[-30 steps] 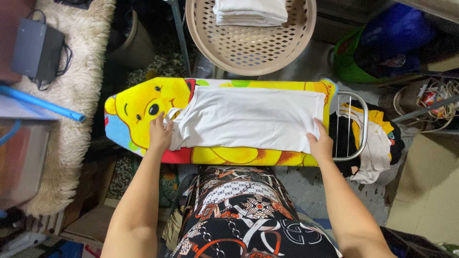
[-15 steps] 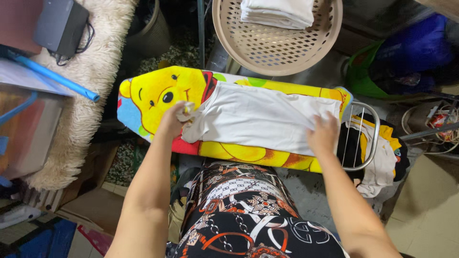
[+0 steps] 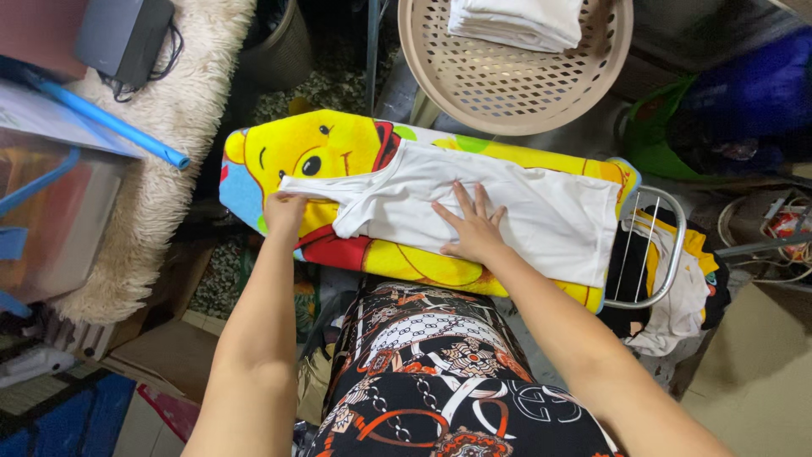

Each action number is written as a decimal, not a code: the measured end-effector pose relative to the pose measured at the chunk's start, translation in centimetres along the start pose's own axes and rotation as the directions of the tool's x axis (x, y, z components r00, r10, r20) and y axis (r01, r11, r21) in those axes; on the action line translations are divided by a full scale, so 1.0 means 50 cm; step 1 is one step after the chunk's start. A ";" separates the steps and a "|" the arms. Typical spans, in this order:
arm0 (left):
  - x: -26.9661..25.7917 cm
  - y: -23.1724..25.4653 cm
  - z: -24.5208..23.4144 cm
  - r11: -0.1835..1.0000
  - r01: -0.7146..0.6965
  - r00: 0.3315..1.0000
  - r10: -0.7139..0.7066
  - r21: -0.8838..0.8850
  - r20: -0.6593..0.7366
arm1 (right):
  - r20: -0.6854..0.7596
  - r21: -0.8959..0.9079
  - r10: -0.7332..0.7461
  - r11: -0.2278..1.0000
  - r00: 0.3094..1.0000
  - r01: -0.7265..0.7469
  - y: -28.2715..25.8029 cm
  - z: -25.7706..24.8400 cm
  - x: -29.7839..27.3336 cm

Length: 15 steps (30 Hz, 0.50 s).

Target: The person folds several garments on a Winnie the Pooh-themed ironing board. They handle a white tank top, a yellow t-shirt, and a black t-shirt, smoothing and folding each item before placing them into a nearby basket.

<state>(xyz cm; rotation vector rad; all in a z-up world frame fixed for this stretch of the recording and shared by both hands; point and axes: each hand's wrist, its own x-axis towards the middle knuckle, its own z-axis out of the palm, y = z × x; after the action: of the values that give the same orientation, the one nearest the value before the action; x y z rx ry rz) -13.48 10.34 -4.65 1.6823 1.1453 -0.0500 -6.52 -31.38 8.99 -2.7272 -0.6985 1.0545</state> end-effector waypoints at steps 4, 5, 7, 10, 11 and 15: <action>-0.054 -0.024 0.024 0.992 0.061 0.930 -0.097 0.111 0.355 | 0.008 -0.014 0.001 1.000 1.000 -0.001 0.001 -0.001 0.002; -0.084 -0.021 0.042 0.989 -0.123 0.868 0.065 0.086 0.492 | 0.012 -0.022 0.006 1.000 1.000 -0.006 0.000 -0.001 0.004; -0.147 -0.009 0.060 0.866 -0.478 0.768 0.332 0.145 0.548 | 0.020 -0.039 0.019 0.999 1.000 -0.018 -0.001 -0.002 0.006; -0.220 0.026 0.046 0.552 -0.739 0.673 0.592 0.386 0.443 | 0.028 -0.038 0.030 0.999 0.999 -0.029 -0.006 -0.004 0.008; -0.236 0.043 0.040 0.532 -0.754 0.657 0.617 0.385 0.434 | 0.031 -0.040 0.028 0.999 0.999 -0.027 -0.005 -0.007 0.009; -0.244 0.119 -0.024 0.871 -0.416 0.815 0.232 0.259 0.531 | 0.044 -0.047 0.032 0.998 0.998 -0.030 -0.005 -0.010 0.008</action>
<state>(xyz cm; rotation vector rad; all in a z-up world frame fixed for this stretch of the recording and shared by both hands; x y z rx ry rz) -16.52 3.34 6.66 2.0268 0.4641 -0.4689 -6.03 -30.96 9.19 -2.7703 -0.6976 1.1236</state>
